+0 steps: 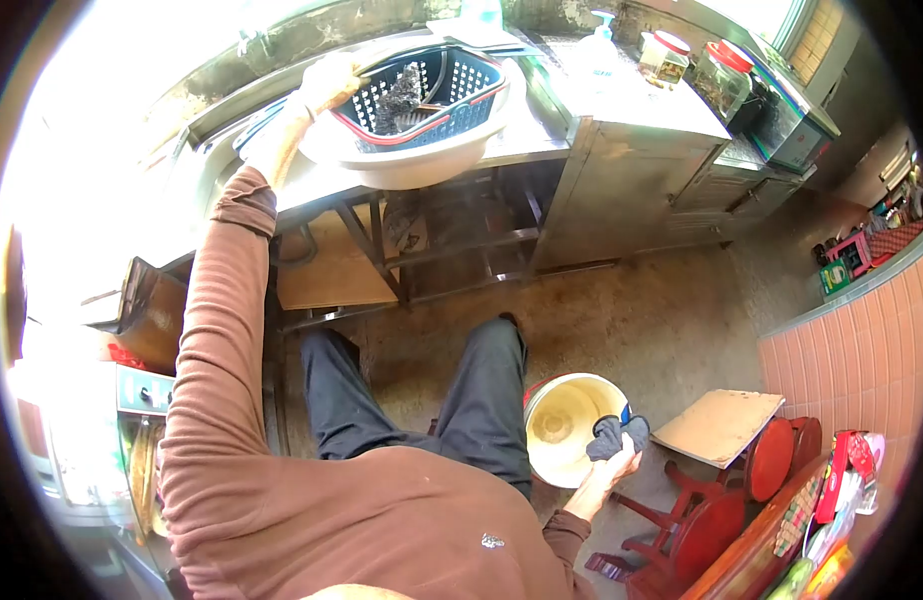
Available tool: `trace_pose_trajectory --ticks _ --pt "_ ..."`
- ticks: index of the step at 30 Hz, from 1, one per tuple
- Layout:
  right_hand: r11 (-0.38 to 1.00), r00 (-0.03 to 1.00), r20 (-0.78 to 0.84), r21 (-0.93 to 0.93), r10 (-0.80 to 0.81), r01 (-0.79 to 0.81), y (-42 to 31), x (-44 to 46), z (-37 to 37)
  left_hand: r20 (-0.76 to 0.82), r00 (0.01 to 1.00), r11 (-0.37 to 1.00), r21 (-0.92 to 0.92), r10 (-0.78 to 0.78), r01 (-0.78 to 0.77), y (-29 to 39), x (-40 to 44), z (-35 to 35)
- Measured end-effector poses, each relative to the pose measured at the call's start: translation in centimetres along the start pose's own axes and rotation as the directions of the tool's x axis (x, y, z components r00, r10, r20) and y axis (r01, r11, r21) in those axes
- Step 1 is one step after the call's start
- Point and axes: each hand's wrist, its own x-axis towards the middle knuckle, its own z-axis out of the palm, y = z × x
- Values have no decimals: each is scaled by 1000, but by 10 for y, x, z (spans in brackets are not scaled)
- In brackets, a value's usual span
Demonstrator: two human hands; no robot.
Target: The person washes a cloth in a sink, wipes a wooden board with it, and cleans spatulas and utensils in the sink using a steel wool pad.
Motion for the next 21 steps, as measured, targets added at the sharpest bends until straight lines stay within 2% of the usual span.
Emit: trace_pose_trajectory --ticks 3,7,8,12,13,15,17,19,21 --pt "1000 998 -55 0 -23 23 -11 -15 11 -18 998 996 -69 -64 62 -2 5 -13" --pt "994 985 -135 -6 -106 106 1 -2 6 -236 971 999 1 -36 37 -6 1 -30" --pt "995 988 -114 -12 -103 103 4 -1 4 -281 959 999 -46 -29 17 -7 -1 -35" --pt "996 995 -33 -25 -91 90 11 7 -10 -273 958 990 -129 -87 53 -23 -22 -73" --pt "996 996 -11 -18 -87 86 16 12 -13 -205 964 955 -276 -171 111 -25 -36 -81" --pt "998 997 32 23 -64 63 15 6 -9 -58 951 817 -528 -305 230 -31 -68 -106" --pt "998 998 19 33 -56 55 4 -12 3 175 920 440 -836 -351 327 -24 -121 -135" --pt "988 987 -61 47 -147 150 13 -1 3 255 900 85 -949 -354 302 -13 -177 -152" --pt "991 992 -33 52 -123 125 18 9 0 334 840 -53 -937 -428 345 -11 -231 -160"
